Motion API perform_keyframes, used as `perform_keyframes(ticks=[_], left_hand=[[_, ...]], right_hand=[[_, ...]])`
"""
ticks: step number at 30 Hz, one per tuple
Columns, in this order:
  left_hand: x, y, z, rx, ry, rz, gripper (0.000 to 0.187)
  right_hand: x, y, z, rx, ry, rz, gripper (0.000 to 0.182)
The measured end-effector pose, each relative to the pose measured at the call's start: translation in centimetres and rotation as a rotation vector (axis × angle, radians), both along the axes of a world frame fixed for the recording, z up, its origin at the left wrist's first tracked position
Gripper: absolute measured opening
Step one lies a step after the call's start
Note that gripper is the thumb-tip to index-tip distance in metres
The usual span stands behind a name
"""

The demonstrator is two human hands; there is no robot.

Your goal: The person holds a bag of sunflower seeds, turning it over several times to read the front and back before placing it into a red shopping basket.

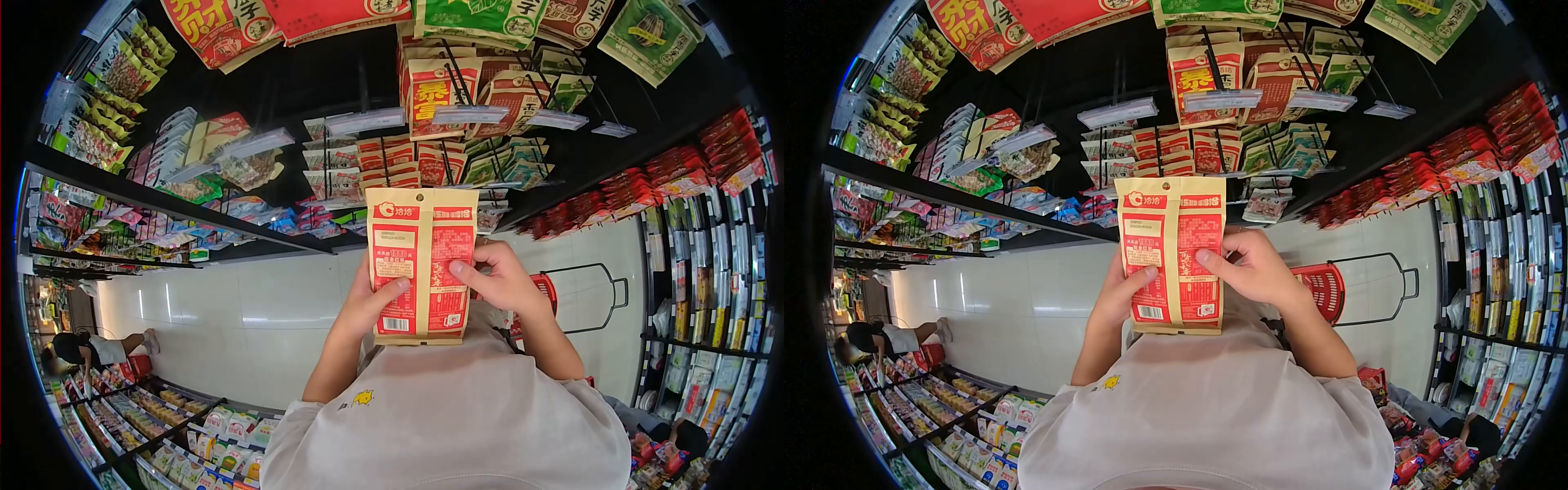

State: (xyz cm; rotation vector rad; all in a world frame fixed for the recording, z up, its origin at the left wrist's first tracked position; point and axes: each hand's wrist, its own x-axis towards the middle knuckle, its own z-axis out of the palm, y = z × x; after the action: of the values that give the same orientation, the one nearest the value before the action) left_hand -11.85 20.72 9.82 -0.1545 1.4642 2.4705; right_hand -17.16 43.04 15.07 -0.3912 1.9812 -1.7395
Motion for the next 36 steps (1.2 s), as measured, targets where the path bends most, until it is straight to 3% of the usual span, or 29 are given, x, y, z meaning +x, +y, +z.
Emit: perform_keyframes(ticks=[8,14,17,23,27,36], left_hand=[[0.1,0.3,-0.2,0.047,-0.023,0.008,0.062],[0.0,0.4,-0.6,0.153,-0.162,0.023,0.06],[-0.3,1.7,0.0,0.186,-0.065,0.209,0.054],[-0.1,1.2,-0.5,0.097,-0.023,0.153,0.021],[-0.1,0.8,-1.3,0.029,0.043,0.158,0.01],[0.0,1.0,-0.6,-0.019,-0.013,0.155,0.027]], right_hand=[[0.4,0.2,-1.9,-0.148,-0.065,-0.059,0.017],[0.6,0.5,-2.2,-0.124,-0.061,-0.092,0.029],[0.7,0.3,-3.2,-0.165,-0.039,-0.169,0.031],[0.6,0.5,-3.3,-0.175,-0.15,-0.233,0.031],[0.6,0.1,-2.6,-0.175,-0.148,-0.234,0.032],[0.7,0.6,-2.6,-0.169,-0.149,-0.211,0.035]])
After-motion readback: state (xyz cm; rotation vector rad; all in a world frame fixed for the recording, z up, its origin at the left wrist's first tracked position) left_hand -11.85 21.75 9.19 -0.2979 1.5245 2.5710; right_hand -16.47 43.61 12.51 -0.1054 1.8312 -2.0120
